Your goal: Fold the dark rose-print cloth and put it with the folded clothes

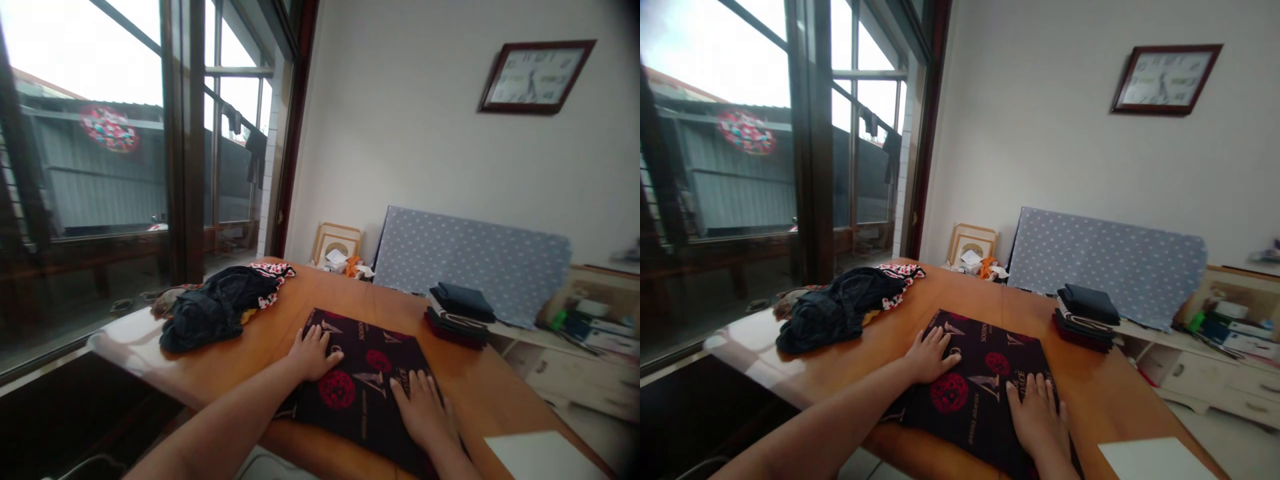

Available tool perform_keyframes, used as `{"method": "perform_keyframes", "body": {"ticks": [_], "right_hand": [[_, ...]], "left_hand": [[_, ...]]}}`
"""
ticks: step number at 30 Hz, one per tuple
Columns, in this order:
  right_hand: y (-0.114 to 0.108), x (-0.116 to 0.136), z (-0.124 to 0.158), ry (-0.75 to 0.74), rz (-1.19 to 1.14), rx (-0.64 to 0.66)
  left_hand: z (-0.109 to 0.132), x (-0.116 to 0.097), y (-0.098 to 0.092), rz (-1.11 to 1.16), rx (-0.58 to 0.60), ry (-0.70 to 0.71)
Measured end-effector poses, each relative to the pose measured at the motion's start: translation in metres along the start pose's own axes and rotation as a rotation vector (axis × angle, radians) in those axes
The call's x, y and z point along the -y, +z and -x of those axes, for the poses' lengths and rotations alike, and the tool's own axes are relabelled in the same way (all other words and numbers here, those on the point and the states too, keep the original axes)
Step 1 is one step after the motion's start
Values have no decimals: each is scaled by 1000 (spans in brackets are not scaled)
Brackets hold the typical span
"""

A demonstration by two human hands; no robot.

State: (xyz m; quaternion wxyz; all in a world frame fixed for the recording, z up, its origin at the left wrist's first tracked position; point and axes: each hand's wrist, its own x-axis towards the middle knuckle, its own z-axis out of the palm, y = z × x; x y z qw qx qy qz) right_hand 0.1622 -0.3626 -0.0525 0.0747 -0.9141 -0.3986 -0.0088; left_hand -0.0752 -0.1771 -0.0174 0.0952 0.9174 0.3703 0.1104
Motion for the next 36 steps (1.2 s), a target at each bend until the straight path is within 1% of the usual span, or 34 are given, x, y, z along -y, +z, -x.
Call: {"method": "perform_keyframes", "body": {"ticks": [3, 7, 10, 14, 17, 20, 23, 25, 27, 31, 36], "right_hand": [[-9, 4, 4, 6, -5, 24], [-14, 5, 7, 14, -14, 45], [-16, 5, 9, 21, -23, 34], [-19, 6, 9, 21, -24, 43], [-21, 6, 9, 22, -20, 57], [-21, 5, 10, 20, -26, 50], [-21, 5, 11, 11, -41, 43], [-23, 5, 11, 13, -45, 55], [-24, 5, 12, 18, -43, 70], [-26, 6, 13, 18, -43, 64], [-23, 5, 15, 2, -42, 25]], "left_hand": [[-4, -2, 2, -29, -15, 2], [-2, -1, 2, -72, -89, 52], [4, 4, -4, -115, -141, 86], [15, 14, -15, -153, -152, 73], [25, 13, -22, -125, -135, 81], [36, 2, -25, -54, -82, 162], [45, -8, -22, 0, 8, 248], [49, -11, -18, 6, 71, 260], [51, -11, -14, 0, 107, 248], [50, -8, -10, -8, 99, 240], [53, -9, -13, -8, 82, 253]]}}
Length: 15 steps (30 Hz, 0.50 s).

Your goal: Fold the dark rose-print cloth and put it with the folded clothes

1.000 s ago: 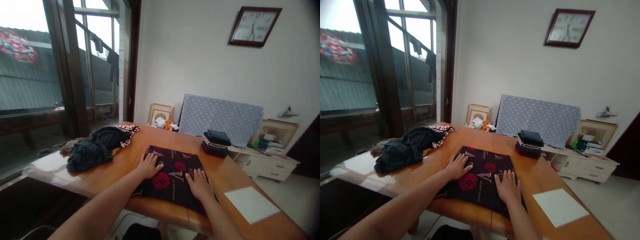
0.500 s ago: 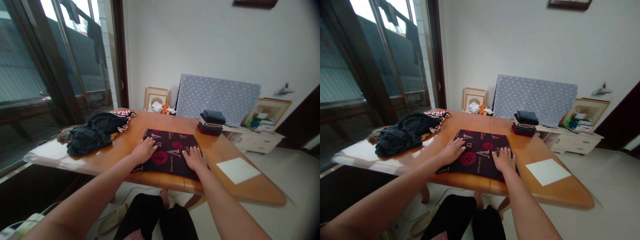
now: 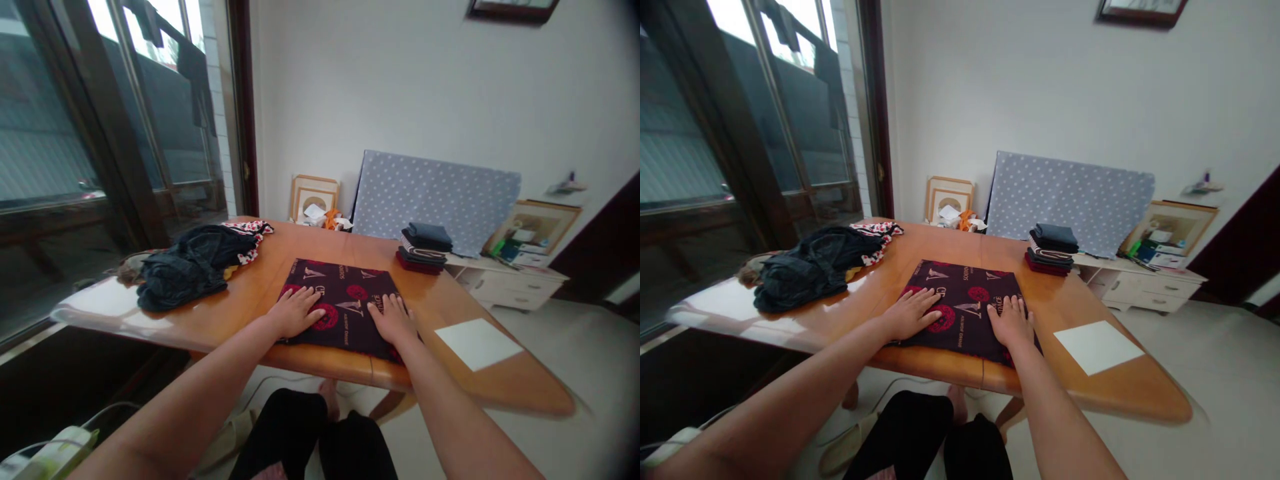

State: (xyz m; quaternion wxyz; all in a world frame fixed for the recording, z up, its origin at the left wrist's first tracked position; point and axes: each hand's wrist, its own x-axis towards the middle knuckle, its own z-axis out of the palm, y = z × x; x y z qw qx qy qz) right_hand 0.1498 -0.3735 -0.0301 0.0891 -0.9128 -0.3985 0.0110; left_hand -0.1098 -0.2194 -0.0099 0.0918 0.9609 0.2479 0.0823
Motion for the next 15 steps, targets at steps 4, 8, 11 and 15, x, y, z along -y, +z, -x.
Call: {"method": "perform_keyframes", "body": {"ticks": [4, 8, 11, 15], "right_hand": [[3, -6, -4, -4, -2, -11], [-1, -6, -4, 25, 18, 12], [-5, 12, 7, -24, 37, -20], [-1, 51, 34, -239, 34, -34]], "left_hand": [[4, -3, -3, 4, 4, -9], [6, -5, -5, 13, 1, -16], [8, -6, -5, 15, -8, -18], [12, -7, -7, 4, -9, -16]]}}
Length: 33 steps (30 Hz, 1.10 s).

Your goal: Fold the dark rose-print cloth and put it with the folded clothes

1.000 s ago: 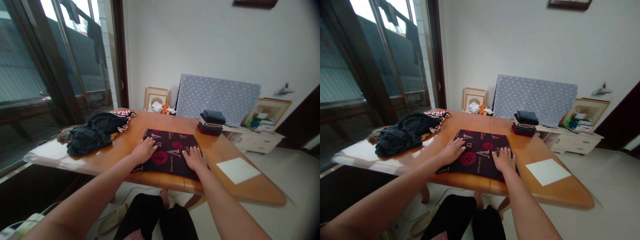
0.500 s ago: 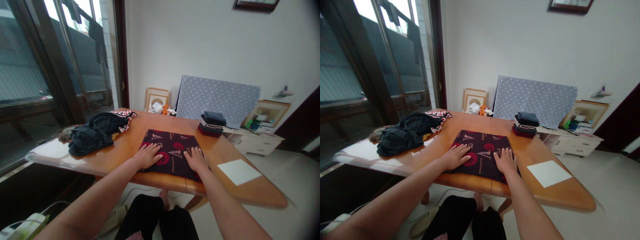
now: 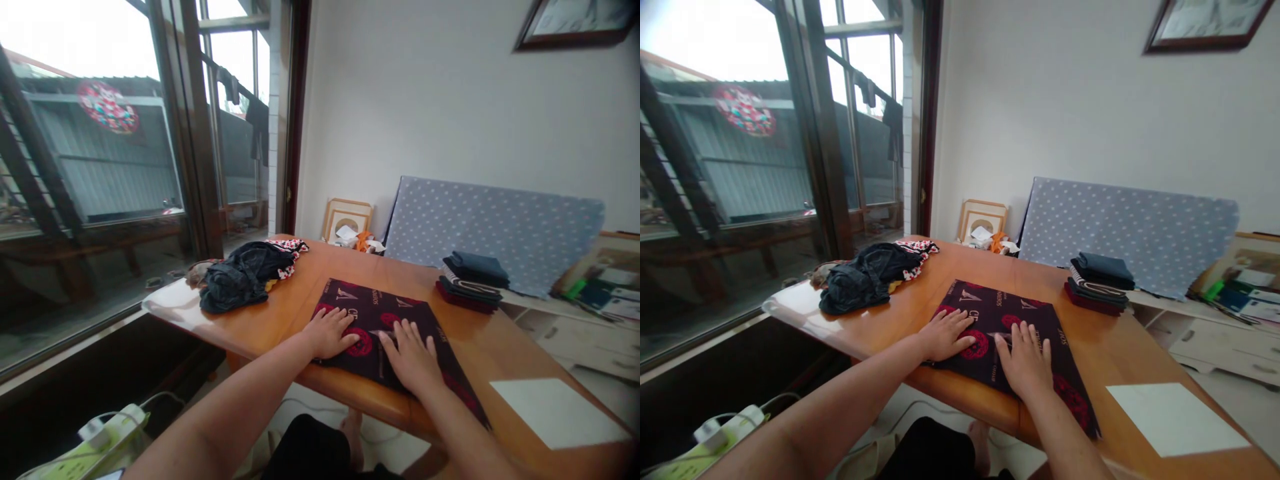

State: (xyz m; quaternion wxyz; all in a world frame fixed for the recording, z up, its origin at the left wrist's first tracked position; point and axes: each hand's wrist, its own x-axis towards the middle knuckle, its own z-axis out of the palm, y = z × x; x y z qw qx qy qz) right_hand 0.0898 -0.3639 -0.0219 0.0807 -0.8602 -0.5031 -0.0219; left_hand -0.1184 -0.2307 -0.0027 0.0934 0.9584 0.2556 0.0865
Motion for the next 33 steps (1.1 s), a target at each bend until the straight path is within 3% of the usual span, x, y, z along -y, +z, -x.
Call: {"method": "perform_keyframes", "body": {"ticks": [4, 9, 16, 24, 33], "right_hand": [[5, 29, 16, -105, 9, 48], [-5, 29, 27, -109, -36, 87], [-23, 0, 35, -16, -55, 141], [-26, -45, 48, 132, -41, 166], [-33, -73, 66, 198, 9, 201]], "left_hand": [[2, -1, -2, -6, 15, 12], [-2, -1, 0, 3, 9, 1], [-12, 8, 8, -9, 3, 0], [-14, 9, 8, -19, 12, -7], [-17, 10, 10, -44, 35, -3]]}}
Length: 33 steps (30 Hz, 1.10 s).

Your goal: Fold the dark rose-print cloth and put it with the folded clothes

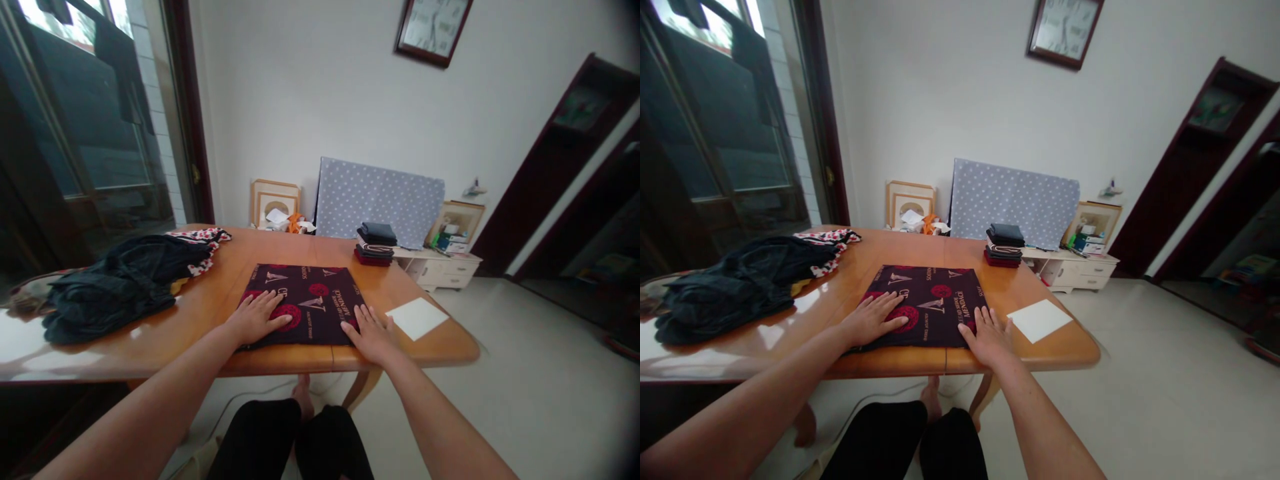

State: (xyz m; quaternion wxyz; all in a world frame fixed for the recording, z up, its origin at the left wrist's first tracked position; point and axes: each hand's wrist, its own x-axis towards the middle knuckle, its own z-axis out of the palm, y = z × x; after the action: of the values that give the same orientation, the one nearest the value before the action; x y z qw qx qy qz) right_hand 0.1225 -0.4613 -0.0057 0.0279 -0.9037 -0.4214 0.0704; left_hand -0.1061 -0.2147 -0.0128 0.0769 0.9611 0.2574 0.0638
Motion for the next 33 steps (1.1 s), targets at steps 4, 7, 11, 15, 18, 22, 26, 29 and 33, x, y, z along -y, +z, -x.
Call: {"method": "perform_keyframes", "body": {"ticks": [4, 7, 11, 15, 18, 22, 26, 29, 33], "right_hand": [[2, -18, 3, 23, -2, -10], [2, -28, 4, 35, -4, -17], [2, -29, 7, 60, -5, -101], [9, -23, 15, -68, -38, -167], [15, -25, 19, -120, -54, -130], [18, -30, 20, -128, -86, -153], [16, -29, 23, -218, -160, -284], [15, -33, 27, -310, -293, -396], [18, -59, 34, -202, -393, -543]], "left_hand": [[-1, -1, 0, -5, 6, 5], [0, -2, -1, -5, 9, 3], [0, -2, -2, 16, 17, 2], [-1, -1, -1, 30, 19, 10], [-2, 1, 0, 32, 16, 15], [-2, 0, -1, 33, 15, 9], [-2, -1, -1, 45, 17, 4], [-1, -1, 0, 56, -2, 10], [-1, 0, -1, 72, -32, 26]]}}
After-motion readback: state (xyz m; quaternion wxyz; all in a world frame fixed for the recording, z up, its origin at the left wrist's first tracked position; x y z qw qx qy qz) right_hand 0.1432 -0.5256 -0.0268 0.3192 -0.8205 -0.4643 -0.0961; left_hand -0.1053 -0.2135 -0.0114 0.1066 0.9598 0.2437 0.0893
